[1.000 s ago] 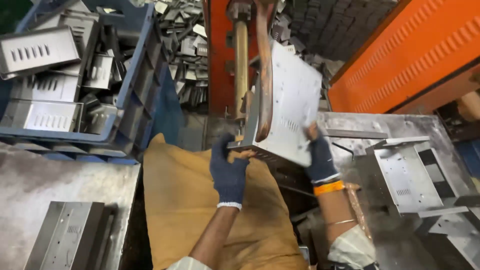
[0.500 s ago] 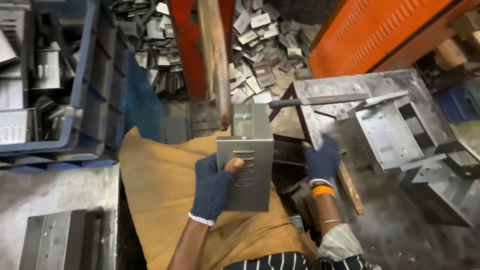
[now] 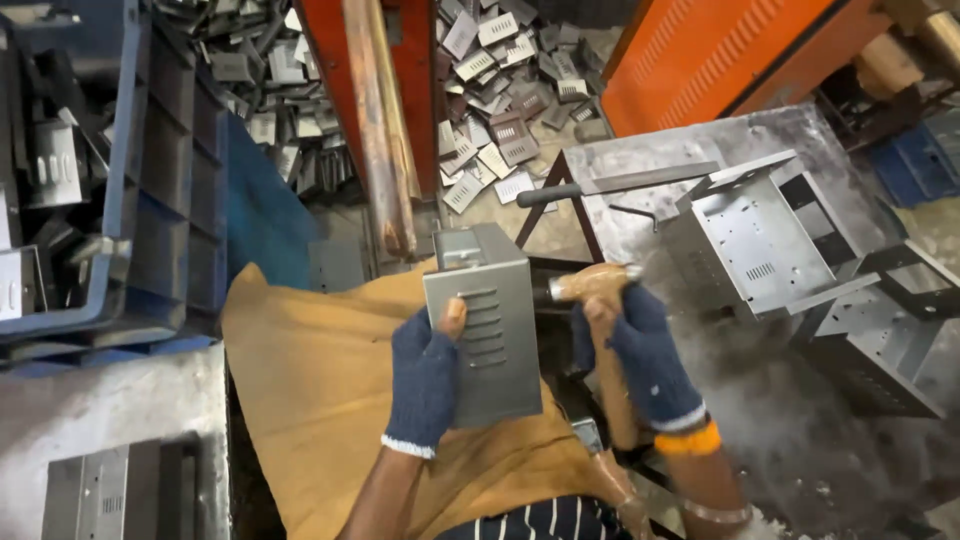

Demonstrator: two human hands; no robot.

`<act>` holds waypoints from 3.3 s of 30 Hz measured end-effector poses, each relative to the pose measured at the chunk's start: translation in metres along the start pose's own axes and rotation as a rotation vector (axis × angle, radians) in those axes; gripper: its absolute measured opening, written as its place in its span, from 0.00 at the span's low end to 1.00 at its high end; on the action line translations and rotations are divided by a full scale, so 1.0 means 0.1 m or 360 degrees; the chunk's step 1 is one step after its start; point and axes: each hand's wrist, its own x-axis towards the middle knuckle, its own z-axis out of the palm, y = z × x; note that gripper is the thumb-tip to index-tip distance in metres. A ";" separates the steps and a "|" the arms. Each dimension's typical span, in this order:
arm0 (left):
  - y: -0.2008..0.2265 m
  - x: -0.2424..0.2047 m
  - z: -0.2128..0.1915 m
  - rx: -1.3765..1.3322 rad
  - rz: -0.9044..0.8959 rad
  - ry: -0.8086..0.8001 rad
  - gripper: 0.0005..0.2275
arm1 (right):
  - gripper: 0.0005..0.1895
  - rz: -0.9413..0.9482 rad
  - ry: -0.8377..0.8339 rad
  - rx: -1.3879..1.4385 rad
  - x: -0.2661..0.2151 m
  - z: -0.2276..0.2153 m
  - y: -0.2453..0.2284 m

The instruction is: The person repeatedly picks up rectangular metal plates from a blue bin, positions them against a vertical welding torch, and welds the edges while sparks fly. After welding, the person places the finished pieces into a pile on the workbench.

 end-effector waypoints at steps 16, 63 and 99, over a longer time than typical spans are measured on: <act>-0.07 0.02 -0.20 0.0055 0.0012 0.0060 0.22 | 0.11 -0.0142 0.0027 -0.0779 0.48 0.05 -0.08; 0.37 0.89 -0.63 -0.0261 0.0503 -0.0624 0.54 | 0.14 -0.1141 -0.0385 -0.2344 1.24 1.41 -0.78; 0.03 0.05 -1.04 0.1009 0.0744 0.0734 0.23 | 0.18 -0.0421 0.0142 -0.0519 0.44 1.17 -0.14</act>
